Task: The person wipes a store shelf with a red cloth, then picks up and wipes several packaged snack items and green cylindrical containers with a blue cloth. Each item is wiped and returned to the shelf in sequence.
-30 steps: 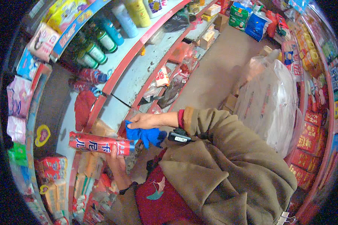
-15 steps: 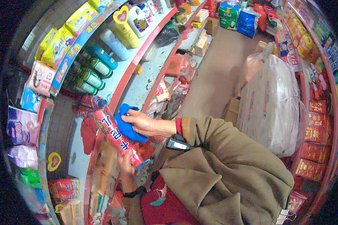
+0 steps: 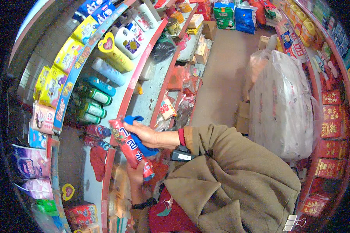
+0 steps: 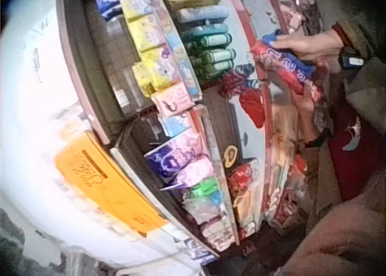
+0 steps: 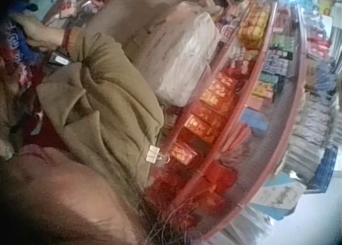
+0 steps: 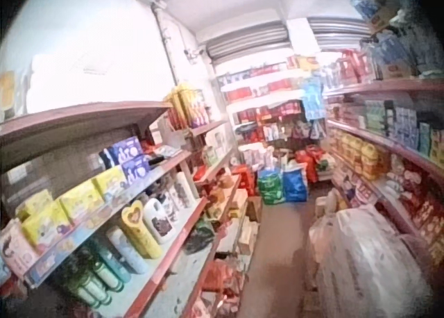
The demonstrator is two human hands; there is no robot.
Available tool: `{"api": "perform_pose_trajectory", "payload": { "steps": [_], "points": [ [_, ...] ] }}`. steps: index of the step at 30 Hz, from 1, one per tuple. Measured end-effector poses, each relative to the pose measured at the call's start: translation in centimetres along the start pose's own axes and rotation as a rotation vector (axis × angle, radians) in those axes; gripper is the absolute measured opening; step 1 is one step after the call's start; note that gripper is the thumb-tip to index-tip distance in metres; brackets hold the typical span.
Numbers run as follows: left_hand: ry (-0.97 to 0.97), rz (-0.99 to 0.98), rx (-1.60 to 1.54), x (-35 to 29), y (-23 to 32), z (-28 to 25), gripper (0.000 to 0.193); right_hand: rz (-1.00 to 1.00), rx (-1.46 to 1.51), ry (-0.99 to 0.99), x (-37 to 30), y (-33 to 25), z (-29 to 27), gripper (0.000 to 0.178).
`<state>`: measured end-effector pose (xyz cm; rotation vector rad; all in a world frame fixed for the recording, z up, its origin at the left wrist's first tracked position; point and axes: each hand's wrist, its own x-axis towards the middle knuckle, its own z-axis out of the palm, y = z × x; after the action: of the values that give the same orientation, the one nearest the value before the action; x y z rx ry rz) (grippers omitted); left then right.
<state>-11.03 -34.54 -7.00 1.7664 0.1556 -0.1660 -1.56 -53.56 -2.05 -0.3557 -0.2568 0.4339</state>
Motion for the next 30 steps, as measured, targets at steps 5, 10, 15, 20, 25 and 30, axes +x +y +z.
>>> {"api": "perform_pose_trajectory", "payload": {
  "steps": [5,10,15,20,25,30],
  "points": [
    [-0.108,0.076,0.078,1.0,2.5,1.8,0.042,-0.038,-0.032,0.113,1.3,-3.8,-0.7,0.039],
    [-0.149,0.019,0.029,2.5,4.1,3.4,0.042,-0.061,-0.052,-0.039,2.0,-5.0,-1.5,0.038],
    [-0.132,0.047,0.003,3.9,5.1,4.5,0.027,-0.053,-0.124,-0.047,2.1,-4.2,-2.0,0.038],
    [-0.164,-0.067,-0.077,4.9,6.1,5.2,0.028,0.009,-0.241,0.003,2.3,-4.2,-2.8,0.035],
    [-0.327,-0.049,-0.221,5.4,7.0,6.4,0.037,0.034,-0.236,0.107,3.5,-5.6,-3.6,0.033],
    [-0.451,-0.021,-0.397,5.2,7.6,7.5,0.041,-0.057,-0.196,0.069,4.8,-8.8,-4.0,0.033]
  ]
}}
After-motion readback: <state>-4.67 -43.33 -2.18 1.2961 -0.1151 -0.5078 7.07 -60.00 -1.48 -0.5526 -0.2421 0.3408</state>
